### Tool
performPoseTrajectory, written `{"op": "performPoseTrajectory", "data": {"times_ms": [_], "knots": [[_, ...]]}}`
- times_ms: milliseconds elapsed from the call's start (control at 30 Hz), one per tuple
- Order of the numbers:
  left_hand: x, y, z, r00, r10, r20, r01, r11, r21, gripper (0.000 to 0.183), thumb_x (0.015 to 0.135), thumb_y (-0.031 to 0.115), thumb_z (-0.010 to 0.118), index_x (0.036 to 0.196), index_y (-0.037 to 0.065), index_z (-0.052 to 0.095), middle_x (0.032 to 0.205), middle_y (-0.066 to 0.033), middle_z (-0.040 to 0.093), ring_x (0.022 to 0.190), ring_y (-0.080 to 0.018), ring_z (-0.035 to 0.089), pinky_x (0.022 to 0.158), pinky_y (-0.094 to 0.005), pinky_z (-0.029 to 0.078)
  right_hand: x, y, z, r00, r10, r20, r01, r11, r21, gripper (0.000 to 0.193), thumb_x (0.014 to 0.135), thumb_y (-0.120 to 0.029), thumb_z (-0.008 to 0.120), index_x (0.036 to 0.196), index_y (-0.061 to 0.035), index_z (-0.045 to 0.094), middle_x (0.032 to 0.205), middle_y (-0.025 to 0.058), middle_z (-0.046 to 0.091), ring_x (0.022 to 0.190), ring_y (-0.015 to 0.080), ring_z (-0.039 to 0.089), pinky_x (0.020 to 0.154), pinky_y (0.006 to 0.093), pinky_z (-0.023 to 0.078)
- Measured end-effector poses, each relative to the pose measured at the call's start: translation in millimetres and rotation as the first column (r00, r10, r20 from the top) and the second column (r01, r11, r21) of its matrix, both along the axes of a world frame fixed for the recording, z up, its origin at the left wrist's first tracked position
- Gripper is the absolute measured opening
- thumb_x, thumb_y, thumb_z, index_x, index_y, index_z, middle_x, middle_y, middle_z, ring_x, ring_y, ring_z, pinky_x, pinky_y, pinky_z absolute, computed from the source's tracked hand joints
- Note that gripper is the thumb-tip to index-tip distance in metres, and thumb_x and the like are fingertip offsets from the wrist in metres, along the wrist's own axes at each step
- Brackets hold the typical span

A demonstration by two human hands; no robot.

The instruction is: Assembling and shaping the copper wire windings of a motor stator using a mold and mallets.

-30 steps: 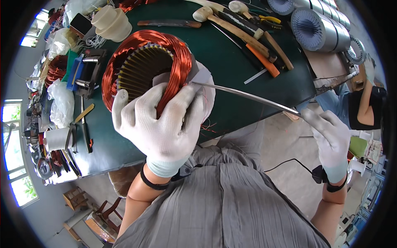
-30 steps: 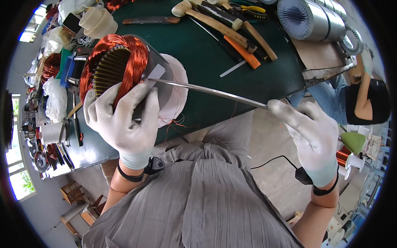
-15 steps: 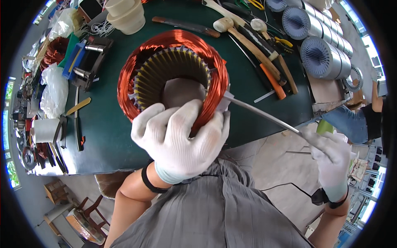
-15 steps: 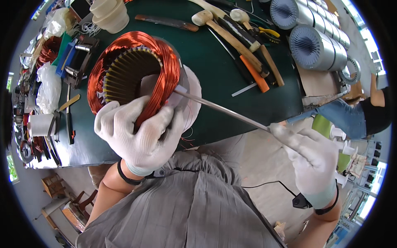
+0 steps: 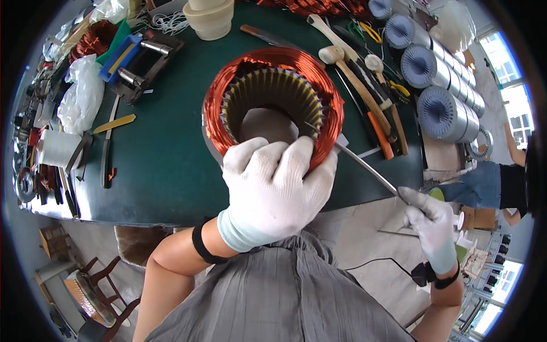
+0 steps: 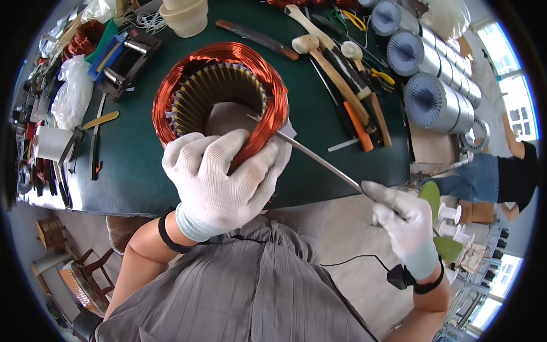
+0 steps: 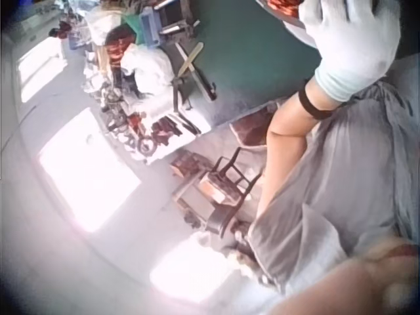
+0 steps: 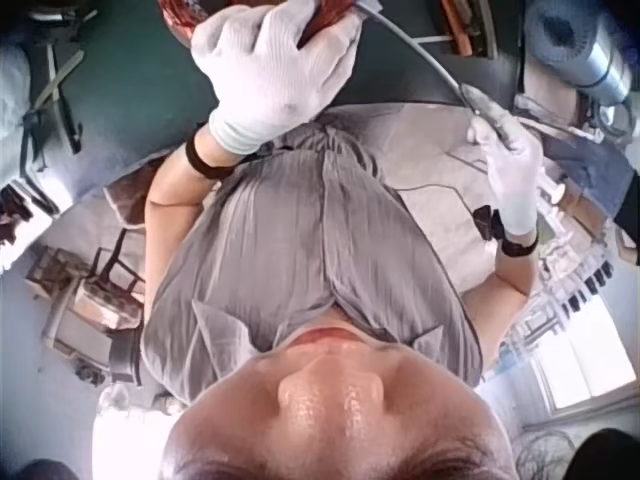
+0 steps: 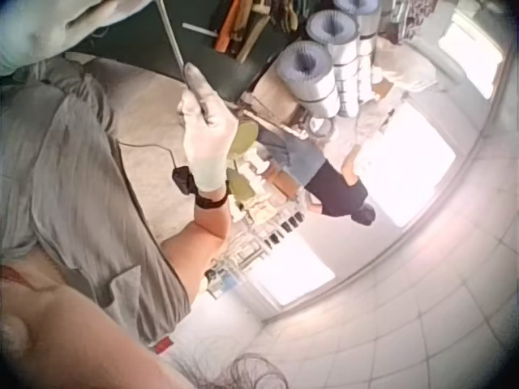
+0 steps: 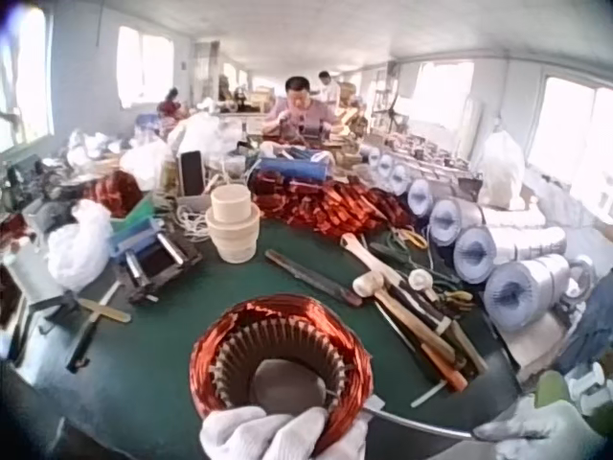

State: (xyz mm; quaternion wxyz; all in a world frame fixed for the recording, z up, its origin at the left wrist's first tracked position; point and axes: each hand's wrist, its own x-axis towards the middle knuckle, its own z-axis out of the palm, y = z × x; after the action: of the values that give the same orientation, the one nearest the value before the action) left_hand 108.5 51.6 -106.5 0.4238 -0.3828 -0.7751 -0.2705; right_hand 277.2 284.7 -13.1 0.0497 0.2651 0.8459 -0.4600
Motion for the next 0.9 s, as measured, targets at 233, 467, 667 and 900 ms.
{"op": "performPoseTrajectory", "data": {"times_ms": [233,467,667,900], "knots": [[0.0,0.0,-2.6,0.998,0.038,-0.047,-0.039,0.999,-0.018,0.035,0.057,0.021,0.089,0.09,0.026,0.079,0.099,0.0021,0.059,0.088,-0.0186,0.053,0.079,-0.0368,0.041,-3.5,6.3,-19.2,0.995,0.071,-0.075,-0.071,0.997,-0.001,0.032,0.096,-0.001,0.059,0.126,0.0042,0.07,0.082,0.0039,0.067,0.066,0.0085,0.058,0.062,0.0233,0.047],[-30.1,-41.8,60.7,0.812,-0.364,0.456,0.456,0.883,-0.108,0.042,0.072,0.018,0.078,0.113,0.01,0.072,0.102,-0.0101,0.064,0.09,-0.0292,0.065,0.075,-0.0425,0.051,-45.5,-9.2,24.6,0.818,0.561,0.131,-0.562,0.728,0.392,0.04,0.101,-0.025,0.058,0.133,-0.0015,0.059,0.082,0.019,0.064,0.073,0.0367,0.067,0.067,0.0413,0.053],[-160.5,-18.9,82.7,0.564,-0.536,0.628,0.743,0.662,-0.102,0.036,0.08,0.006,0.07,0.116,0.002,0.069,0.112,-0.0155,0.069,0.106,-0.0327,0.065,0.1,-0.0362,0.05,-86.8,-42.1,8.6,0.789,0.601,0.13,-0.606,0.725,0.327,0.019,0.1,-0.012,0.055,0.114,-0.0006,0.063,0.083,0.0183,0.066,0.072,0.035,0.067,0.068,0.0389,0.055],[-149.1,-10.7,63.8,0.436,-0.554,0.71,0.717,0.69,0.098,0.025,0.084,-0.006,0.061,0.105,0.0,0.073,0.099,-0.0127,0.071,0.093,-0.0259,0.069,0.09,-0.0321,0.054,-76.8,-37.5,-20.1,0.833,0.552,0.033,-0.551,0.826,0.119,0.015,0.096,-0.003,0.054,0.105,0.0012,0.064,0.085,0.0162,0.069,0.072,0.031,0.069,0.067,0.0369,0.056]]}}
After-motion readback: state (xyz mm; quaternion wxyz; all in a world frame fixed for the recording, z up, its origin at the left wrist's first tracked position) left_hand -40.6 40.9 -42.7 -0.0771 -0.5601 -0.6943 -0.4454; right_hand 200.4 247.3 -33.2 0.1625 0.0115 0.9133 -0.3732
